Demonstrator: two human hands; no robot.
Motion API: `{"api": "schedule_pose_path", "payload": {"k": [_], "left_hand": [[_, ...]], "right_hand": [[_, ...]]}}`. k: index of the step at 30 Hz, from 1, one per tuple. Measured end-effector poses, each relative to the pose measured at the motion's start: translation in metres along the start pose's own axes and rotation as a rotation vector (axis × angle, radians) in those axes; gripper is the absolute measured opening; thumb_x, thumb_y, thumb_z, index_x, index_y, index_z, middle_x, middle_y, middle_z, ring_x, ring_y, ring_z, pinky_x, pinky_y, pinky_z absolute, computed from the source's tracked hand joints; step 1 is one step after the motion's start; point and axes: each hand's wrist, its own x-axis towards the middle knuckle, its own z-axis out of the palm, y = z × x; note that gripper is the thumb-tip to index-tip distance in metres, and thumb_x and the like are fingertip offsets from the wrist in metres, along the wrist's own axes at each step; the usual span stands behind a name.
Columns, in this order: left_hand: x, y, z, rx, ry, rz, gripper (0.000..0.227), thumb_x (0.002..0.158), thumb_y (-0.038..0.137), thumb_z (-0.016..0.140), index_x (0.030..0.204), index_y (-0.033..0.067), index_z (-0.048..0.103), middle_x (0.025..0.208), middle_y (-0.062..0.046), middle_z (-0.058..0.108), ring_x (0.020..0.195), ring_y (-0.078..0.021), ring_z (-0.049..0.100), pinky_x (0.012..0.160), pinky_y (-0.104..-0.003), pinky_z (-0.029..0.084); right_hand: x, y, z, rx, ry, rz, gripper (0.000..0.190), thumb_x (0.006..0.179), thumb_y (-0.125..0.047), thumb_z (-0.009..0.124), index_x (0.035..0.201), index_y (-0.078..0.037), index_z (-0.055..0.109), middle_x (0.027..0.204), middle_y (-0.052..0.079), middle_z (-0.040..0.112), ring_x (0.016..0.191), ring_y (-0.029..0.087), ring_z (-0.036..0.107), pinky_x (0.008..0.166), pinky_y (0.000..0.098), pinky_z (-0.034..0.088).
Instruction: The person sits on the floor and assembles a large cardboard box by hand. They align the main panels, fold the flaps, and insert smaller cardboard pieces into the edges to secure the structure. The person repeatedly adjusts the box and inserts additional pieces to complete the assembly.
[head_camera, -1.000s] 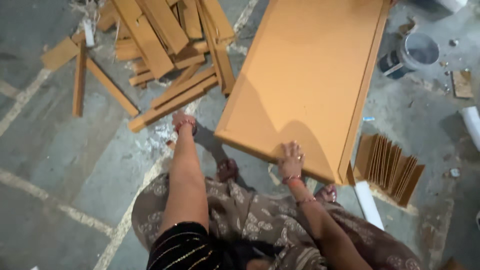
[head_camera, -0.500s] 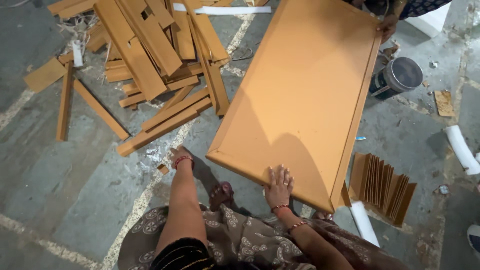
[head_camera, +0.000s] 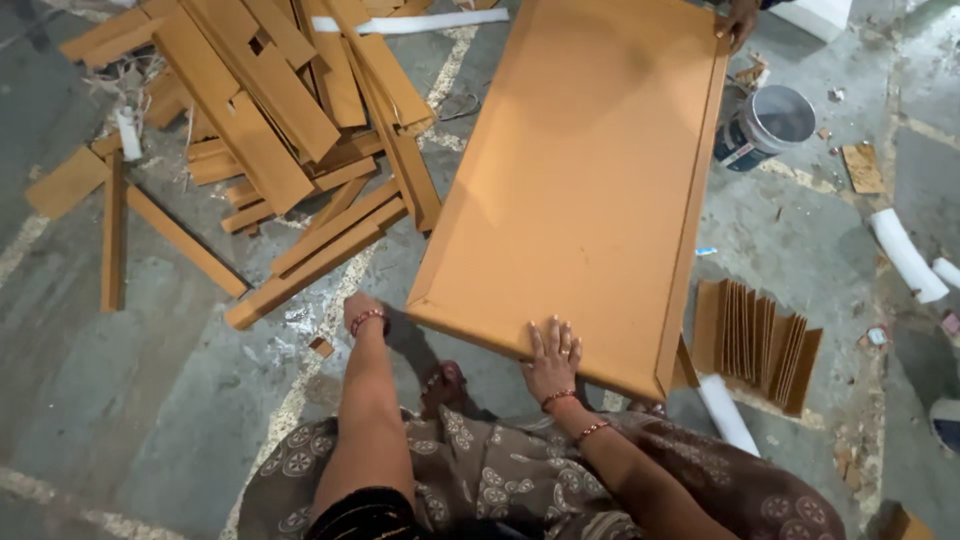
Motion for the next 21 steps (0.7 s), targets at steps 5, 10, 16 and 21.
{"api": "schedule_pose_path", "payload": {"k": [5,10,16,21], "left_hand": [[0.017,0.044,-0.028,-0.126,-0.003,-0.044,0.04,0.086,0.036,0.068,0.104,0.0011,0.077,0.11,-0.024,0.073,0.105,-0.0396,0.072,0.091,-0.045,0.059],[-0.004,0.079,-0.021,-0.359,0.098,0.331,0.043,0.078,0.045,0.077,0.097,0.0067,0.08,0.1,-0.021,0.075,0.095,-0.0389,0.071,0.085,-0.046,0.057],[-0.067,0.15,0.017,-0.73,0.061,0.527,0.029,0.08,0.033,0.077,0.089,0.006,0.074,0.09,-0.013,0.078,0.084,-0.0294,0.076,0.077,-0.04,0.059],[-0.12,0.188,0.015,-0.548,-0.013,0.94,0.022,0.079,0.031,0.079,0.085,0.0099,0.078,0.091,-0.01,0.076,0.086,-0.029,0.074,0.079,-0.038,0.059]], "right_hand": [[0.012,0.006,-0.013,0.002,-0.042,-0.042,0.098,0.076,-0.048,0.082,0.158,-0.034,0.03,0.168,0.015,0.014,0.156,0.04,0.01,0.122,0.064,0.01],[0.02,0.008,-0.042,-0.007,-0.15,-0.065,0.104,0.074,-0.052,0.083,0.16,-0.036,0.026,0.17,0.014,0.01,0.156,0.038,0.007,0.121,0.0641,0.012],[0.033,0.022,-0.042,0.066,-0.226,-0.071,0.082,0.084,-0.055,0.073,0.155,-0.038,0.036,0.168,0.012,0.018,0.155,0.036,0.018,0.121,0.0583,0.022],[0.057,0.055,-0.022,0.856,-0.13,0.025,0.064,0.096,-0.051,0.064,0.148,-0.015,0.053,0.147,0.014,0.062,0.135,0.03,0.059,0.115,0.0453,0.048]]}}
